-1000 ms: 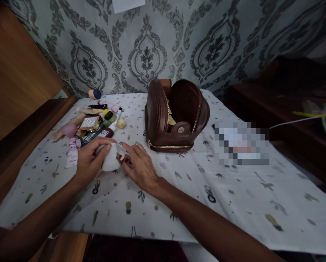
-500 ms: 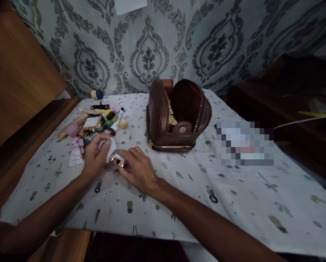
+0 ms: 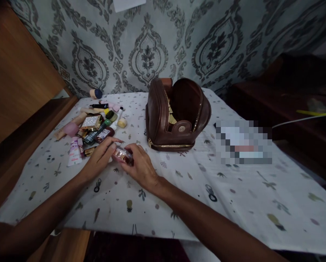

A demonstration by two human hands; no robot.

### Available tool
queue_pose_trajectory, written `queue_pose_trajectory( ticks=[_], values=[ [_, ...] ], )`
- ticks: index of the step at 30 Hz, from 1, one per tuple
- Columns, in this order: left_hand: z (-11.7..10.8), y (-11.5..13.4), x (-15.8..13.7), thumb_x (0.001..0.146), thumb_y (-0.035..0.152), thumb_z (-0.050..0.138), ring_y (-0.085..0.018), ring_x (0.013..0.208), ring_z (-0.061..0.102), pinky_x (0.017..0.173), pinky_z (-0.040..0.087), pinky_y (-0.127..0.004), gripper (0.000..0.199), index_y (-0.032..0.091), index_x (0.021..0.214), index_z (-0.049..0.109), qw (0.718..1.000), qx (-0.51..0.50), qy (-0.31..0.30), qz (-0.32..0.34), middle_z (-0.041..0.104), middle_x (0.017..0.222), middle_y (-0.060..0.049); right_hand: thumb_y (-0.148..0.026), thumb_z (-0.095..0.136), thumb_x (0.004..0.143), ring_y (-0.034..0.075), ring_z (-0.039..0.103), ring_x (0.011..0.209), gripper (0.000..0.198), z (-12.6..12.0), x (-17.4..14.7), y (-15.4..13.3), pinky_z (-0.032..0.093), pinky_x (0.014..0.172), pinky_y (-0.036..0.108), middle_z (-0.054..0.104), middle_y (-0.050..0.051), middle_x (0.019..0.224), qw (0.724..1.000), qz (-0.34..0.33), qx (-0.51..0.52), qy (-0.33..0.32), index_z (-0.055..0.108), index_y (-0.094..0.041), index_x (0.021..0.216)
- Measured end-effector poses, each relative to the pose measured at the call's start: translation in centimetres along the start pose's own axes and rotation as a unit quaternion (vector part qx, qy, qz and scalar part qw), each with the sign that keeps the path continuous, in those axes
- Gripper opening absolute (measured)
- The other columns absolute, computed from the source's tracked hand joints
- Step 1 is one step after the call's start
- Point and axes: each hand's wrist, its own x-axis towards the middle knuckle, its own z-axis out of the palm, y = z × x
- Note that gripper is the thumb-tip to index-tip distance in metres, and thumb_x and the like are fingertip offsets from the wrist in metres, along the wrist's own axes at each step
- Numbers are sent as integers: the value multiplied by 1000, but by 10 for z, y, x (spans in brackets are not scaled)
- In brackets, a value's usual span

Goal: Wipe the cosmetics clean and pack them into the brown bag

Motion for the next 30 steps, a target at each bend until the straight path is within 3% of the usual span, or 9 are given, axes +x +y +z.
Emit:
queue_pose_trajectory(
  ticks=[5, 11, 18, 22, 26, 30],
  values=[
    [1, -7, 3, 101, 33, 35, -20, 89, 60, 83, 47, -35, 26, 21, 100, 58, 999, 17, 33, -2, 63, 91, -4, -19, 63, 82, 15, 56, 72, 13, -2, 1, -1, 45, 64, 26, 62, 2, 84, 998, 15, 34, -46, 58, -19, 93],
    [5, -1, -3, 103, 29, 32, -21, 101, 56, 92, 44, -38, 26, 21, 106, 57, 995, 61, 50, 58, 62, 102, -7, -27, 53, 94, 18, 57, 77, 19, -8, -3, -4, 47, 70, 30, 64, 4, 90, 995, -15, 27, -96, 55, -19, 112],
    [11, 9, -11, 101, 23, 38, -23, 107, 52, 95, 42, -43, 20, 20, 116, 51, 965, 177, 75, 179, 60, 112, -10, -20, 53, 91, 19, 57, 80, 11, -5, -3, -4, 48, 73, 31, 64, 5, 91, 996, -32, -6, -81, 54, -20, 102],
    [9, 9, -11, 100, 22, 42, -22, 94, 54, 86, 45, -39, 16, 19, 106, 57, 950, 209, 65, 224, 62, 98, -9, -21, 56, 89, 17, 57, 75, 16, -4, -2, -4, 47, 69, 29, 64, 3, 88, 998, -10, 12, -65, 55, -20, 104],
    [-2, 8, -6, 100, 28, 46, -16, 69, 51, 65, 44, -30, 24, 21, 79, 56, 961, 181, 78, 195, 56, 73, -2, -22, 59, 88, 18, 59, 80, 15, -4, -2, -3, 48, 73, 31, 66, 4, 90, 996, -36, 3, -78, 58, -20, 103],
    [-12, 15, 1, 99, 31, 46, -10, 51, 40, 51, 34, -25, 40, 21, 61, 39, 982, 114, 97, 112, 38, 55, 5, -24, 58, 92, 19, 60, 82, 22, -3, -4, -2, 50, 76, 33, 66, 6, 93, 995, -66, 4, -70, 59, -19, 113]
  ],
)
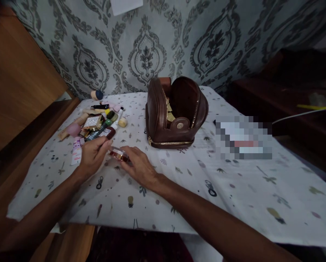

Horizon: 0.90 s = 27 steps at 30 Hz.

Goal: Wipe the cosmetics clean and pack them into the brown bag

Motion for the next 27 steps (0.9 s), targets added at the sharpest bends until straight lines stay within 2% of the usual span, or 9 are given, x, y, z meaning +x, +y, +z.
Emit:
queue_pose_trajectory(
  ticks=[3, 6, 8, 11, 13, 16, 22, 25, 27],
  values=[
    [3, 9, 6, 98, 29, 47, -10, 55, 44, 56, 37, -24, 30, 21, 69, 44, 999, -30, 19, -27, 43, 60, 6, -27, 57, 93, 19, 60, 81, 24, 1, 0, 1, 50, 75, 33, 66, 6, 93, 1000, -16, 7, -1, 59, -18, 115],
    [14, 20, 6, 96, 23, 46, -13, 71, 56, 69, 44, -26, 8, 20, 96, 53, 999, -39, 19, -3, 56, 77, 2, -27, 58, 92, 20, 60, 81, 19, 2, 0, 4, 49, 73, 32, 65, 7, 89, 1000, -21, 11, 7, 60, -17, 108],
    [22, 23, 5, 94, 20, 45, -17, 81, 58, 76, 46, -29, 17, 19, 109, 52, 999, -16, -1, 35, 58, 84, -1, -25, 60, 89, 20, 59, 80, 13, 3, 0, 5, 49, 72, 32, 65, 7, 88, 1000, -18, 9, 11, 59, -16, 98],
    [27, 19, 2, 94, 19, 41, -22, 92, 57, 84, 45, -35, 22, 16, 112, 53, 997, 28, -39, 63, 61, 94, -7, -21, 62, 86, 18, 58, 76, 7, 4, 1, 6, 48, 70, 30, 64, 5, 85, 1000, 8, 6, 6, 58, -17, 89],
    [25, 13, 2, 95, 21, 40, -22, 94, 57, 86, 45, -35, 21, 16, 109, 54, 998, 19, -49, 26, 62, 98, -8, -19, 63, 85, 17, 57, 75, 7, 4, 2, 5, 47, 70, 29, 63, 4, 84, 1000, 24, 10, 0, 59, -17, 91],
    [20, 1, 1, 95, 24, 39, -19, 85, 60, 80, 46, -31, 19, 19, 104, 55, 996, -32, -40, -70, 64, 93, -4, -20, 63, 87, 17, 57, 77, 17, 4, 3, 3, 47, 73, 29, 64, 4, 88, 999, 25, 23, -4, 61, -17, 103],
    [20, -23, -7, 93, 32, 46, -16, 69, 56, 67, 45, -28, 16, 21, 95, 58, 967, -139, 33, -212, 60, 77, 1, -25, 61, 90, 17, 55, 78, 14, 2, 2, 4, 45, 74, 31, 63, 4, 87, 998, 57, 13, -29, 59, -18, 101],
    [23, -29, -11, 93, 35, 46, -17, 68, 58, 64, 46, -28, 18, 22, 96, 58, 951, -179, 24, -251, 62, 78, 1, -29, 59, 92, 18, 56, 79, 18, 0, 1, 5, 45, 73, 31, 64, 5, 89, 998, 55, 16, -37, 58, -18, 106],
    [22, -26, -12, 95, 34, 43, -17, 69, 59, 66, 47, -29, 19, 22, 97, 58, 956, -169, 18, -237, 64, 81, 0, -29, 59, 93, 19, 57, 84, 19, -1, 1, 5, 46, 76, 33, 65, 6, 94, 999, 35, 15, -30, 58, -19, 109]
  ],
)
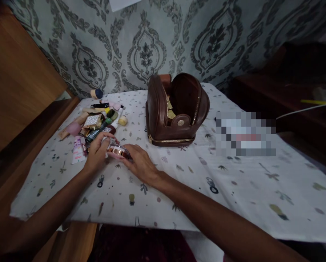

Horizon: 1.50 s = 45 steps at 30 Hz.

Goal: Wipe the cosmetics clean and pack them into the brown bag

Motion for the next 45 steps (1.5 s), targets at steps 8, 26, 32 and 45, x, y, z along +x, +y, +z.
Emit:
queue_pose_trajectory(
  ticks=[8, 26, 32, 45],
  values=[
    [12, 28, -21, 97, 20, 41, -20, 91, 60, 84, 47, -33, 18, 17, 105, 58, 939, 197, -25, 282, 65, 95, -7, -20, 60, 89, 22, 54, 84, 5, 8, 0, 2, 46, 75, 34, 62, 7, 86, 995, -82, -61, 21, 58, -18, 92],
    [-1, 11, -8, 92, 31, 44, -16, 71, 59, 67, 46, -29, 19, 20, 94, 60, 1000, -6, -4, 29, 65, 84, -1, -41, 52, 98, 23, 52, 87, 25, 0, 0, -5, 43, 78, 36, 61, 9, 91, 997, -53, -51, 19, 56, -16, 94],
    [5, 18, -17, 97, 25, 39, -19, 81, 62, 77, 48, -32, 21, 18, 99, 59, 981, 127, 7, 150, 65, 89, -4, -30, 54, 96, 22, 53, 85, 13, 1, -3, -6, 45, 77, 35, 60, 8, 90, 995, -67, -67, 4, 53, -17, 94],
    [4, 21, -15, 95, 22, 44, -19, 83, 62, 77, 48, -32, 16, 20, 98, 60, 962, 175, 19, 210, 66, 90, -4, -24, 63, 89, 24, 53, 92, 10, 5, 1, -2, 44, 83, 38, 63, 9, 95, 996, -12, -77, -31, 57, -18, 95]
  ],
)
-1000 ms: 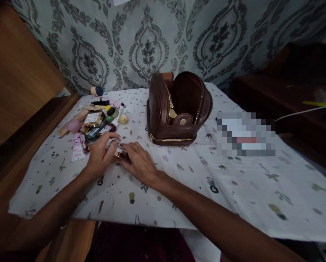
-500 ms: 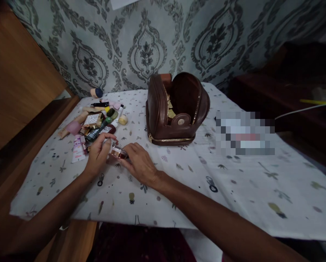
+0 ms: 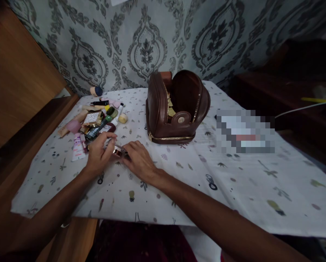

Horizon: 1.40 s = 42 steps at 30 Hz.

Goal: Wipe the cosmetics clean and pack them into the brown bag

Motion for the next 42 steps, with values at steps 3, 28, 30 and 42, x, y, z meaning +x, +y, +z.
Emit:
queue_pose_trajectory(
  ticks=[3, 28, 30, 42],
  values=[
    [-3, -5, 2, 95, 27, 46, -17, 75, 60, 71, 46, -30, 16, 20, 95, 60, 995, -63, 6, -82, 64, 84, -1, -32, 61, 93, 23, 54, 92, 14, 0, 0, 2, 45, 85, 37, 64, 8, 95, 999, -15, 36, 18, 58, -19, 97],
    [-1, -22, 2, 93, 26, 48, -17, 78, 61, 75, 46, -29, 15, 21, 95, 62, 994, -36, 61, -85, 66, 83, 0, -24, 68, 87, 27, 53, 103, 33, 2, -2, 1, 48, 90, 44, 64, 11, 107, 999, -33, 12, 6, 59, -17, 118],
    [0, -25, 3, 91, 27, 50, -16, 73, 58, 72, 45, -28, 14, 21, 92, 63, 989, -58, 82, -107, 63, 78, 2, -24, 69, 86, 27, 54, 101, 32, 3, -1, 1, 48, 89, 43, 65, 11, 105, 999, -33, 2, -5, 61, -15, 116],
    [19, -22, 20, 72, 31, 65, -8, 49, 47, 47, 36, -20, 15, 21, 80, 58, 856, -387, 148, -308, 51, 60, 6, -32, 76, 80, 24, 60, 103, 53, 5, 1, 4, 52, 89, 44, 64, 12, 115, 983, 27, 181, 17, 57, -17, 127]
  ],
)
